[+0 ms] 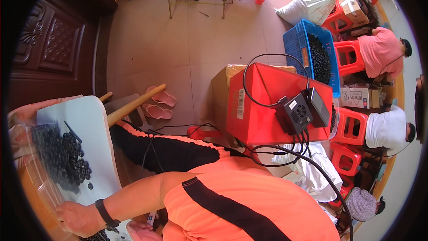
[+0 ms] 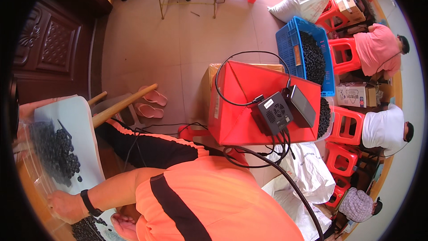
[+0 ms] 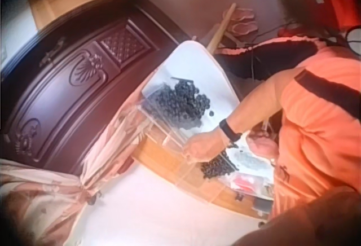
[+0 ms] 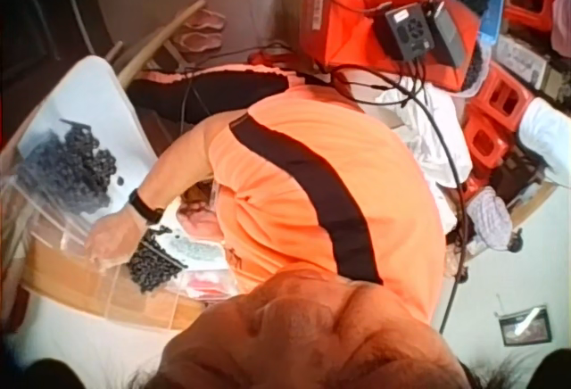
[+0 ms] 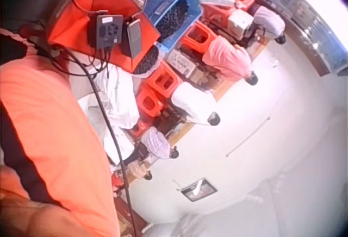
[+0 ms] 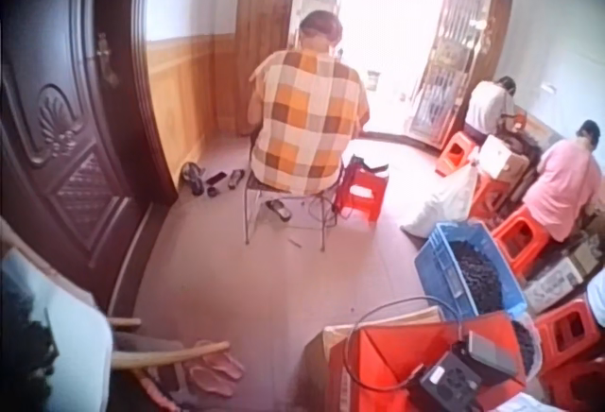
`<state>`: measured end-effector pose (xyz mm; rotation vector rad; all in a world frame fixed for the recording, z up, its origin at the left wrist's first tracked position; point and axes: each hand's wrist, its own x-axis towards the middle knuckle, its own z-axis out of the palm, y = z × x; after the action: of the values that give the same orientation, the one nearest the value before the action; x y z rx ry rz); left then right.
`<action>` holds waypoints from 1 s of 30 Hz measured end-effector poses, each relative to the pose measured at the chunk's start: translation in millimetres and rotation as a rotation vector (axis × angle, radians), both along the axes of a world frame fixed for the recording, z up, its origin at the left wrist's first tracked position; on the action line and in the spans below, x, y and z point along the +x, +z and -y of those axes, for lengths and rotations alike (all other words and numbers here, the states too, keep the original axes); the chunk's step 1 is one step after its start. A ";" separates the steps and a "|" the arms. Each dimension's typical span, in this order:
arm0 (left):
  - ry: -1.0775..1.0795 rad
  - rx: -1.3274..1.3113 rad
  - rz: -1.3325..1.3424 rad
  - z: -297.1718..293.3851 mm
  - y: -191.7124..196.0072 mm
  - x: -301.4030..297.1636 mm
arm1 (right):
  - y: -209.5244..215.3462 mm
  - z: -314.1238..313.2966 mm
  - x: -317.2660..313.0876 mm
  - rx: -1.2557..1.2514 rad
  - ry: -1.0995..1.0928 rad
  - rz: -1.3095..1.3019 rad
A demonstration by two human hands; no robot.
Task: The person picks up a black plastic piece and inserts a small metal part into it before pressing the assembly into a white plastic cap.
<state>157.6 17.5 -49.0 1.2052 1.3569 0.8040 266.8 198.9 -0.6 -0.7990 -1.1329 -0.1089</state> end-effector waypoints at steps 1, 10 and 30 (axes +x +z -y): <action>-0.034 0.045 -0.030 1.7 -4.0 2.7 | -5.4 3.5 5.8 -0.012 -0.036 0.023; 0.007 0.115 0.003 19.9 -6.6 -29.6 | 7.4 38.3 -26.8 -0.034 -0.012 0.120; 0.174 0.236 0.126 62.3 7.9 -61.2 | 10.5 103.5 -100.7 -0.069 0.313 0.411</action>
<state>96.3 -44.8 -41.1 1.2049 1.3019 1.1714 166.2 95.4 9.9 -0.6660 -1.6456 0.0308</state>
